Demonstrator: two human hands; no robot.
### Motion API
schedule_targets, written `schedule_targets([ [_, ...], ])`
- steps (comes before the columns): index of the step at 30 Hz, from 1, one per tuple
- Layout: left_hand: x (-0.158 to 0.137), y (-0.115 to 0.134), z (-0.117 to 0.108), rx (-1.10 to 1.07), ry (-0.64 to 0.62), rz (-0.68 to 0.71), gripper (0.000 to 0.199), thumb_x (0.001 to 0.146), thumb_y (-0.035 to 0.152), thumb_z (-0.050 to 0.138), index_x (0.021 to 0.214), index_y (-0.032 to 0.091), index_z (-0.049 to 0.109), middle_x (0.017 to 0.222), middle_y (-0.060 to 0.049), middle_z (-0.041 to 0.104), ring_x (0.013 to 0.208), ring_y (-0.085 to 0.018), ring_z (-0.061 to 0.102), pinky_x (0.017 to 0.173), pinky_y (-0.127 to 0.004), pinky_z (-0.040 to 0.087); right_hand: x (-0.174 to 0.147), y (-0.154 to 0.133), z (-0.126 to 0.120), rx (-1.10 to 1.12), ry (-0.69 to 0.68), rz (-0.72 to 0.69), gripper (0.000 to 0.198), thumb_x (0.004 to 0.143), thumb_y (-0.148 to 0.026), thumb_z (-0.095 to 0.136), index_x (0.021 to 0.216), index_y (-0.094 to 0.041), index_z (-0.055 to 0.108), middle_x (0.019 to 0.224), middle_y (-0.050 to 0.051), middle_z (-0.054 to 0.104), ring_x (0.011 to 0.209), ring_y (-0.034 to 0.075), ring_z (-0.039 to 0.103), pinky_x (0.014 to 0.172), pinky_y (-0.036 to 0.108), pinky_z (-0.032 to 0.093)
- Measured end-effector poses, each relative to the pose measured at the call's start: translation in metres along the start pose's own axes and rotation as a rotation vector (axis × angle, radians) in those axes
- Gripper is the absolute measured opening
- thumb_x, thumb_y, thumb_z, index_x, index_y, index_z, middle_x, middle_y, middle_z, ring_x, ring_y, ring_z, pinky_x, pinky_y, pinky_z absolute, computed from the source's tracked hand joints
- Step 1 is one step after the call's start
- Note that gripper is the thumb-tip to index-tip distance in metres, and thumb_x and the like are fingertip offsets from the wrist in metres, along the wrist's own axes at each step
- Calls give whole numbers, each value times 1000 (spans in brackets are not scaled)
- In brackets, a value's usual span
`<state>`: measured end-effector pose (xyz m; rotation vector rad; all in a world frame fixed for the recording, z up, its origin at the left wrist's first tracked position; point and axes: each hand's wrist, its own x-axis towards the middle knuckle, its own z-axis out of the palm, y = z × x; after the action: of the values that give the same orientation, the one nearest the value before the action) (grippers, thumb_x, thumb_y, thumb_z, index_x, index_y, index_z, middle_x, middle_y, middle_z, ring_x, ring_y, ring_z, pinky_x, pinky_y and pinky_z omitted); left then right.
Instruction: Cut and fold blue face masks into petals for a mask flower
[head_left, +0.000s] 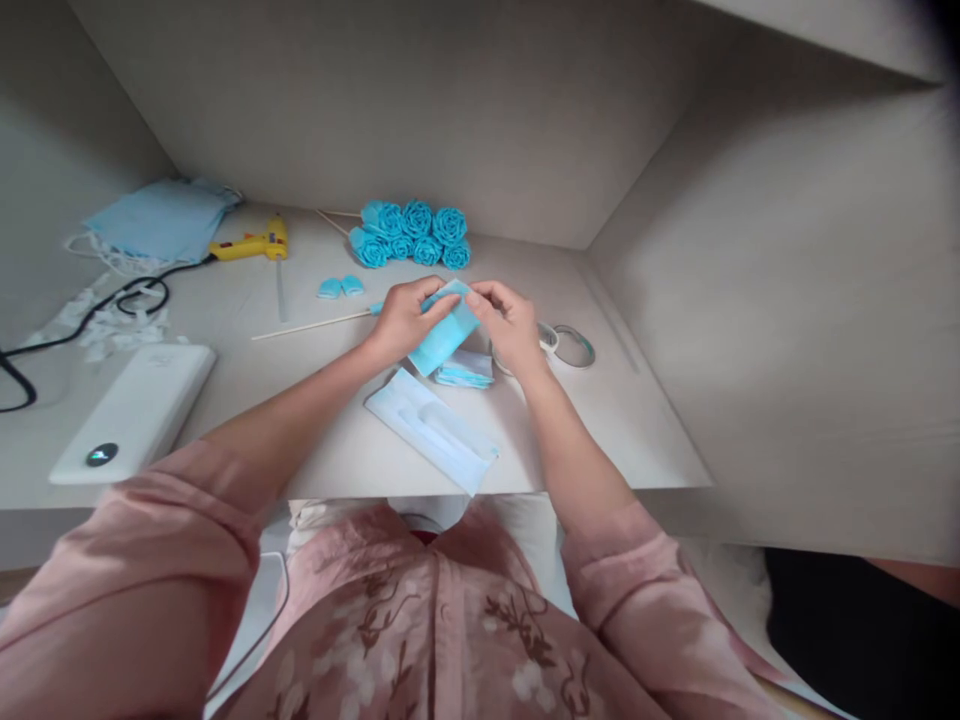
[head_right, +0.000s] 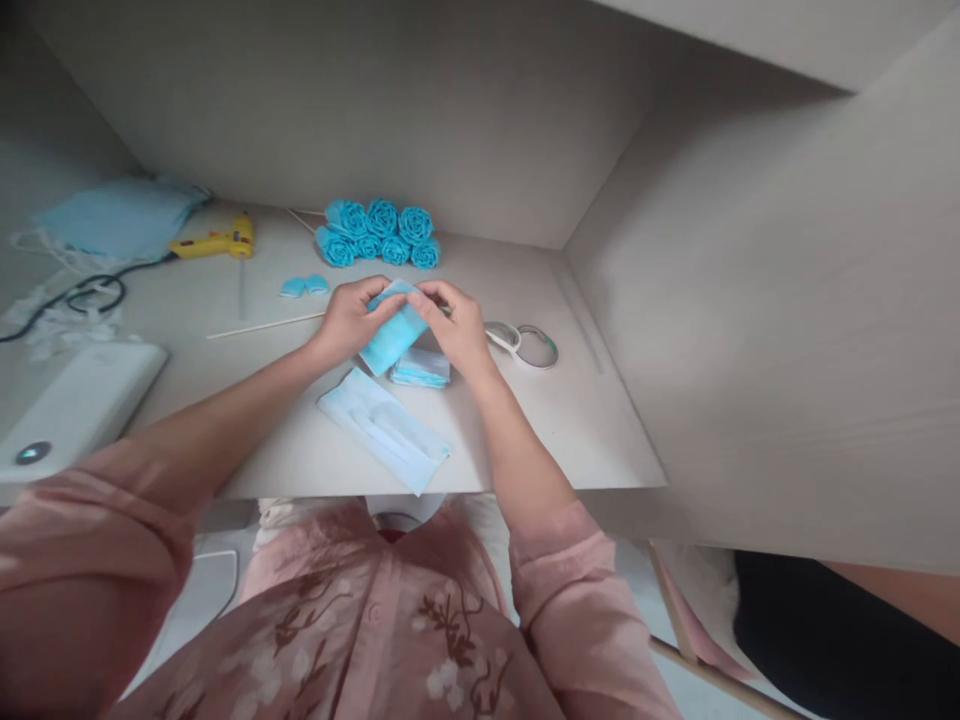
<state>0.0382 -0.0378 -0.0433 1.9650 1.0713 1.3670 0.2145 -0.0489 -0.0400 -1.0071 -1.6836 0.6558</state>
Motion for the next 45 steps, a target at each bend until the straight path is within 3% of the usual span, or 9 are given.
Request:
schedule_targets([
  [5, 0, -1, 1, -115, -97, -30, 28, 74, 43, 71, 79, 18, 60, 76, 1, 60, 74, -14, 53, 67, -26, 41, -2, -3, 2, -109, 89, -109, 28, 90, -47, 63, 81, -21, 70, 79, 0, 70, 76, 15, 61, 76, 29, 48],
  [9, 3, -4, 1, -251, -148, -90, 43, 66, 42, 78, 99, 17, 65, 95, -3, 67, 85, -17, 60, 74, -26, 48, -4, -9, -1, -140, 95, -157, 25, 91, -43, 62, 82, -22, 72, 81, 0, 70, 78, 15, 61, 78, 31, 48],
  [15, 1, -6, -1, -321, -286, -263, 40, 68, 52, 78, 65, 15, 61, 60, 2, 56, 54, -11, 50, 47, -22, 36, -4, -11, 0, -119, 137, -122, 28, 91, -48, 61, 84, -23, 71, 82, 1, 69, 81, 16, 63, 82, 32, 50],
  [20, 1, -1, 1, -479, -53, -341, 48, 66, 59, 80, 81, 15, 69, 75, -4, 69, 64, -16, 62, 55, -27, 50, 0, 4, 5, 123, 165, 15, 50, 90, -66, 51, 113, -24, 66, 94, 5, 68, 87, 17, 65, 78, 32, 54],
  [24, 5, -3, 0, -531, 87, -302, 55, 67, 65, 77, 89, 15, 68, 84, -7, 72, 78, -21, 69, 66, -31, 56, -3, 9, 14, 178, -62, 117, 59, 82, -75, 55, 100, -20, 68, 86, 4, 67, 79, 17, 63, 72, 31, 52],
  [27, 7, -6, -1, -512, 116, -290, 55, 69, 65, 76, 90, 16, 68, 86, -6, 73, 83, -22, 69, 68, -31, 56, -8, 8, 23, -2, -166, 138, 47, 78, -65, 66, 79, -18, 67, 69, 0, 61, 65, 14, 54, 62, 28, 44],
  [31, 7, -11, 1, -511, 146, -303, 52, 70, 64, 75, 87, 16, 68, 88, -6, 72, 83, -21, 68, 68, -31, 56, -13, 6, 30, -371, -67, 106, 37, 80, -48, 68, 59, -20, 55, 54, -3, 48, 54, 12, 41, 55, 28, 30],
  [37, 8, -27, 5, -442, 321, -303, 55, 73, 72, 68, 81, 18, 63, 79, -4, 68, 84, -21, 66, 68, -30, 55, -16, -1, 36, -598, -148, -20, 34, 86, -37, 64, 60, -20, 51, 61, -1, 53, 60, 13, 43, 59, 29, 25],
  [45, 13, -34, -1, -443, 312, -328, 56, 71, 73, 69, 86, 18, 64, 88, -9, 70, 89, -24, 68, 77, -38, 57, -15, -11, 34, -682, -209, -33, 38, 94, -42, 58, 64, -20, 51, 68, 1, 60, 67, 16, 51, 62, 30, 27],
])
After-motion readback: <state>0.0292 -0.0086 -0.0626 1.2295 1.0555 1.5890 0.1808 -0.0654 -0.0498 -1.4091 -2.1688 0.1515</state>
